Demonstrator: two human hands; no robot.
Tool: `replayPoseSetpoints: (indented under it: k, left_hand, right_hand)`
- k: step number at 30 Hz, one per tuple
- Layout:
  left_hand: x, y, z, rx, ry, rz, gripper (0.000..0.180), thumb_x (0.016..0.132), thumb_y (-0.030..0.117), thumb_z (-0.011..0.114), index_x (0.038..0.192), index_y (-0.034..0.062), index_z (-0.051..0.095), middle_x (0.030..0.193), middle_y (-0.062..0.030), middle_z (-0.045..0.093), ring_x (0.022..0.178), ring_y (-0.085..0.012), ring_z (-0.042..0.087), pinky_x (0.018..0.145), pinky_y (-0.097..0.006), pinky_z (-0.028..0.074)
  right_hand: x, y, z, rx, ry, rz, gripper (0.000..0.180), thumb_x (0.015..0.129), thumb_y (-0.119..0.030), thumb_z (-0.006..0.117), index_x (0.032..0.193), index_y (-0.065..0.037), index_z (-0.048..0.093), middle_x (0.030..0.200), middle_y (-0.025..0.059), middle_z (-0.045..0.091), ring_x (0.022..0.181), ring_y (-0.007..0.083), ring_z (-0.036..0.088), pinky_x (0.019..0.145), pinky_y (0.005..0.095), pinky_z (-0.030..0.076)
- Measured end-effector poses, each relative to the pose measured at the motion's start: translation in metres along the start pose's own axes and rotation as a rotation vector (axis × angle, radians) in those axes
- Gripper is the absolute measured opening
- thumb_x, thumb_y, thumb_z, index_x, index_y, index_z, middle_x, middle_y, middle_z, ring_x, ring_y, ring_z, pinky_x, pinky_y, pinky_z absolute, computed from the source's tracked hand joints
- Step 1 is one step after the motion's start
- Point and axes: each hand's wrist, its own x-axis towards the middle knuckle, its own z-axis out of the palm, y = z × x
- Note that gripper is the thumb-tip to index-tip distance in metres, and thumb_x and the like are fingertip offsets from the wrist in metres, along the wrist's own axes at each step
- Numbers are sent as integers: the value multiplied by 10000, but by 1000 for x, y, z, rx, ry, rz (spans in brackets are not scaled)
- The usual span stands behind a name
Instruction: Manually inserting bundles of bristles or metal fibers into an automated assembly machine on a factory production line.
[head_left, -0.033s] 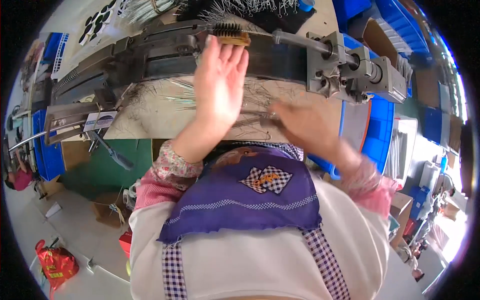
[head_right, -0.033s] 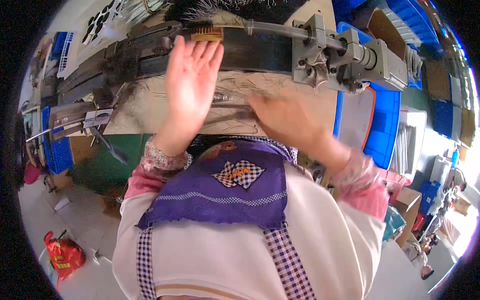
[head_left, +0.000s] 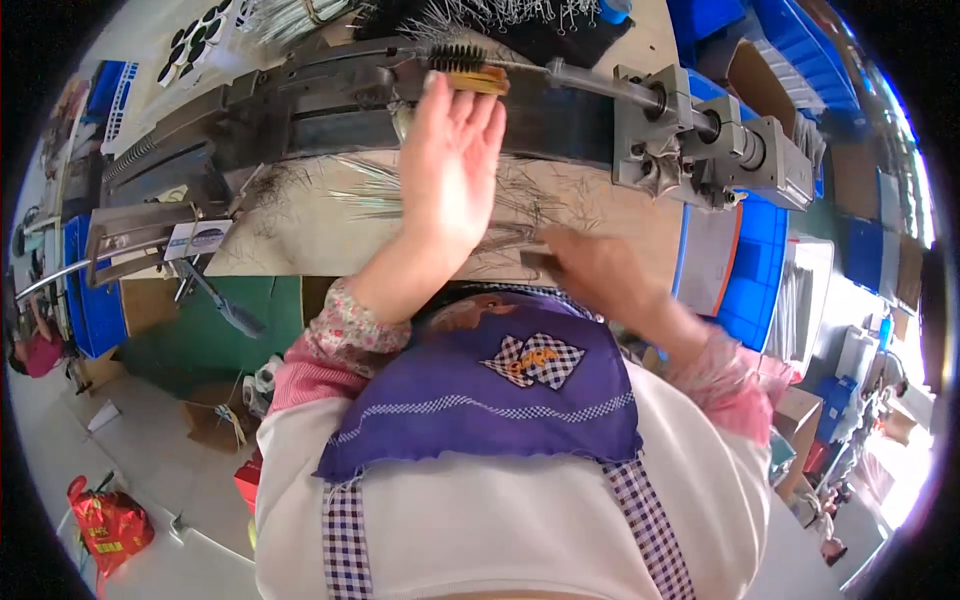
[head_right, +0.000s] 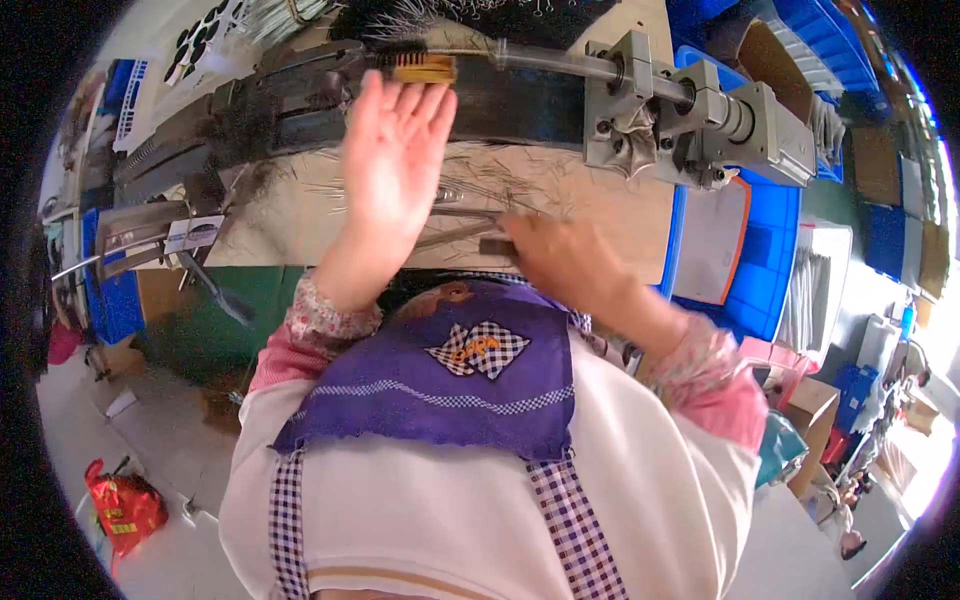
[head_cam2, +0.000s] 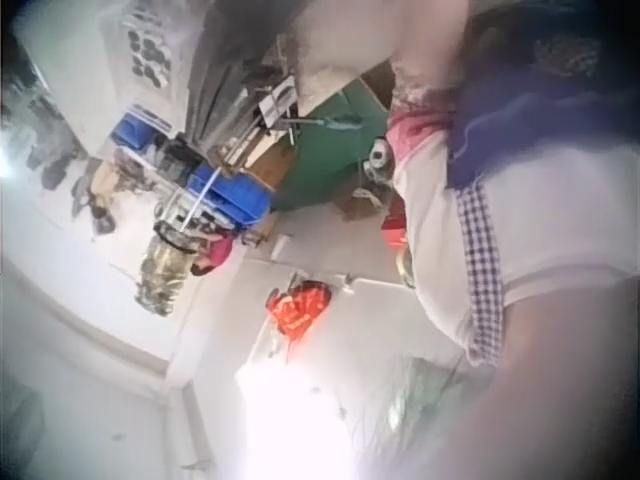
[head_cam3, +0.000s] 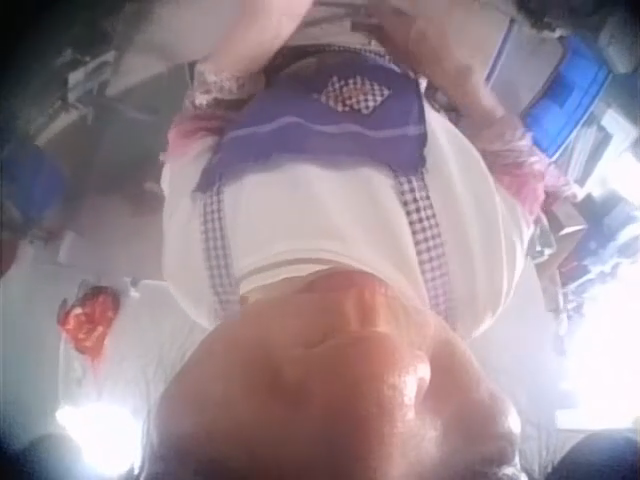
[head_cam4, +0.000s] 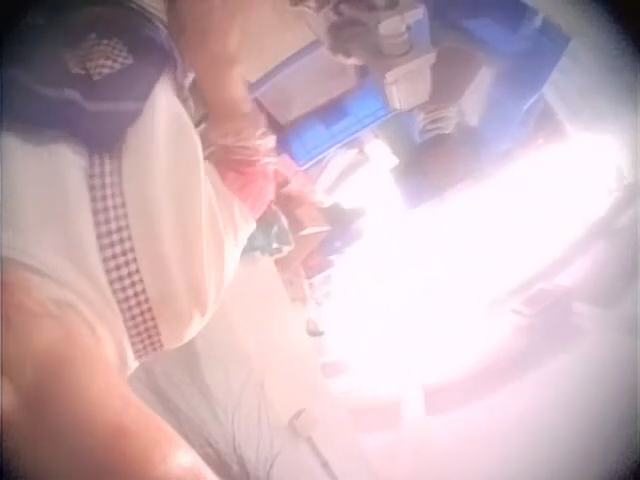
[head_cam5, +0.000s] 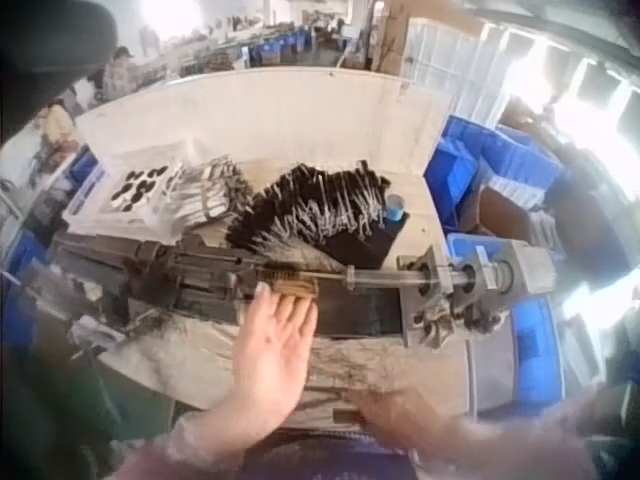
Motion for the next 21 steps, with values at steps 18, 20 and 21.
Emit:
replayPoseSetpoints:
  k: [18,20,21]
  left_hand:
    - [-170,240,-223,2425,1242,640,834,837,332,632,1488,102,165,1314,-312,458,1206,-424,478,991,-542,372]
    - [-189,267,-222,2160,1492,309,836,837,325,639,1480,81,164,1156,-295,576,1052,-434,571,884,-537,438]
    - [-191,269,-226,2140,1546,312,836,837,325,639,1480,81,164,1156,-295,576,1052,-434,571,884,-537,438]
  right_hand:
    - [13,19,-26,656,176,132,178,847,-127,681,940,-10,584,753,85,632,668,109,587,609,254,460]
    - [20,27,-27,737,330,156,130,862,-75,654,944,-5,581,743,36,612,663,76,545,606,226,442]
    - [22,32,-25,810,352,198,107,869,-51,640,941,-3,578,739,17,597,659,67,524,604,214,433]
